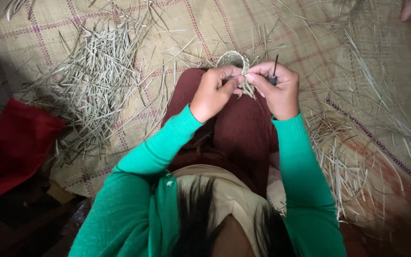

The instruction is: Trimming excess straw from a hand-woven object using a pair of scissors

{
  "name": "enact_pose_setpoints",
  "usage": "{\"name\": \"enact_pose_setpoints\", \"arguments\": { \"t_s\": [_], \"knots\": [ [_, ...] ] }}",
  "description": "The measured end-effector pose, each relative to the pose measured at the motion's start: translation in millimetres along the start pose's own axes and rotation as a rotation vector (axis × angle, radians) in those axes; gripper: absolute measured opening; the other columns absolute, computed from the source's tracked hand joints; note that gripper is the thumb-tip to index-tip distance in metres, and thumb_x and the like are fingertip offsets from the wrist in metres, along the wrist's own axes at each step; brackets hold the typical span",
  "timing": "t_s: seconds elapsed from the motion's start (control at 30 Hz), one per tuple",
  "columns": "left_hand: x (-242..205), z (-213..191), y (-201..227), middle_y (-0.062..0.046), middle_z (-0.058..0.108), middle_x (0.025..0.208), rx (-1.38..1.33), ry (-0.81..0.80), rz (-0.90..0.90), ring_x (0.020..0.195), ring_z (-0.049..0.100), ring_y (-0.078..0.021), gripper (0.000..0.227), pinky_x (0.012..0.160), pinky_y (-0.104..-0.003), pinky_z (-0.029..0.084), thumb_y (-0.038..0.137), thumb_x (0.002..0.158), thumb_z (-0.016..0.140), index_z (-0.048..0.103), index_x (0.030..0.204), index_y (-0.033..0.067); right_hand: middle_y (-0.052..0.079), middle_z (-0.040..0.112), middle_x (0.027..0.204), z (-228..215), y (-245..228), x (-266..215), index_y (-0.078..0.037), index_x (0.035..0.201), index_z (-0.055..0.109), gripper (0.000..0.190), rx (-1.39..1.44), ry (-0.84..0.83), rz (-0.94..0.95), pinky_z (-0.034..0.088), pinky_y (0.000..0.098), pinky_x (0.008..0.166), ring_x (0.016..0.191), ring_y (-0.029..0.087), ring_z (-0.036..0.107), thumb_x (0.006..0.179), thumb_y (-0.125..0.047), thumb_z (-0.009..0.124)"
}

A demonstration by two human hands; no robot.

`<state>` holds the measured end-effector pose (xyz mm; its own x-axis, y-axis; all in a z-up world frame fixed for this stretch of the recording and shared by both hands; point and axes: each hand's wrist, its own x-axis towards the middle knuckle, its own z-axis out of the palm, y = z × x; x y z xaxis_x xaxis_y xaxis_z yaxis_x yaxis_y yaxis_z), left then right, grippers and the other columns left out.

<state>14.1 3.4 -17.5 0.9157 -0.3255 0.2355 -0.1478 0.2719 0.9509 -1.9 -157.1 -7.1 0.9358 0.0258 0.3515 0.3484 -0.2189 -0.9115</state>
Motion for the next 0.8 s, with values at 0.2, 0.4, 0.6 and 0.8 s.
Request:
{"name": "enact_pose_setpoints", "arguments": {
  "t_s": [0.2,0.4,0.6,0.8],
  "knots": [
    [0,1,-9,-0.022,0.061,0.076,-0.069,0.051,0.004,0.072,0.06,-0.0178,0.015,0.063,-0.031,0.057,0.002,0.082,0.051,0.06,0.092,-0.0061,0.005,0.057,0.06,14,-25,2,0.002,0.085,0.064,0.008,-0.167,0.047,-0.009,0.038,0.0192,0.05,0.055,0.005,0.046,0.078,0.006,0.065],
    [-6,7,5,-0.016,0.056,0.069,0.256,0.18,0.336,0.069,0.059,-0.0337,0.011,0.062,-0.04,0.049,0.005,0.084,0.053,0.062,0.091,0.0013,0.008,0.061,0.063,21,-25,-6,-0.001,0.082,0.062,0.004,-0.338,0.175,-0.029,0.041,0.0216,0.051,0.057,0.007,0.049,0.08,0.001,0.065],
    [-6,3,9,-0.012,0.054,0.068,0.331,0.192,0.395,0.069,0.057,-0.0323,0.01,0.065,-0.038,0.048,0.007,0.084,0.054,0.063,0.088,0.0047,0.008,0.061,0.064,21,-29,-3,-0.003,0.081,0.063,0.003,-0.438,0.146,-0.119,0.043,0.0271,0.054,0.058,0.012,0.053,0.082,0.0,0.062],
    [-3,4,-5,-0.017,0.057,0.069,0.071,0.157,0.208,0.069,0.063,-0.0203,0.011,0.061,-0.03,0.054,0.005,0.084,0.054,0.06,0.089,-0.0021,0.011,0.059,0.065,10,-35,5,-0.003,0.082,0.063,0.004,-0.603,0.004,-0.255,0.042,0.0331,0.055,0.059,0.027,0.055,0.081,0.0,0.065]
  ]
}}
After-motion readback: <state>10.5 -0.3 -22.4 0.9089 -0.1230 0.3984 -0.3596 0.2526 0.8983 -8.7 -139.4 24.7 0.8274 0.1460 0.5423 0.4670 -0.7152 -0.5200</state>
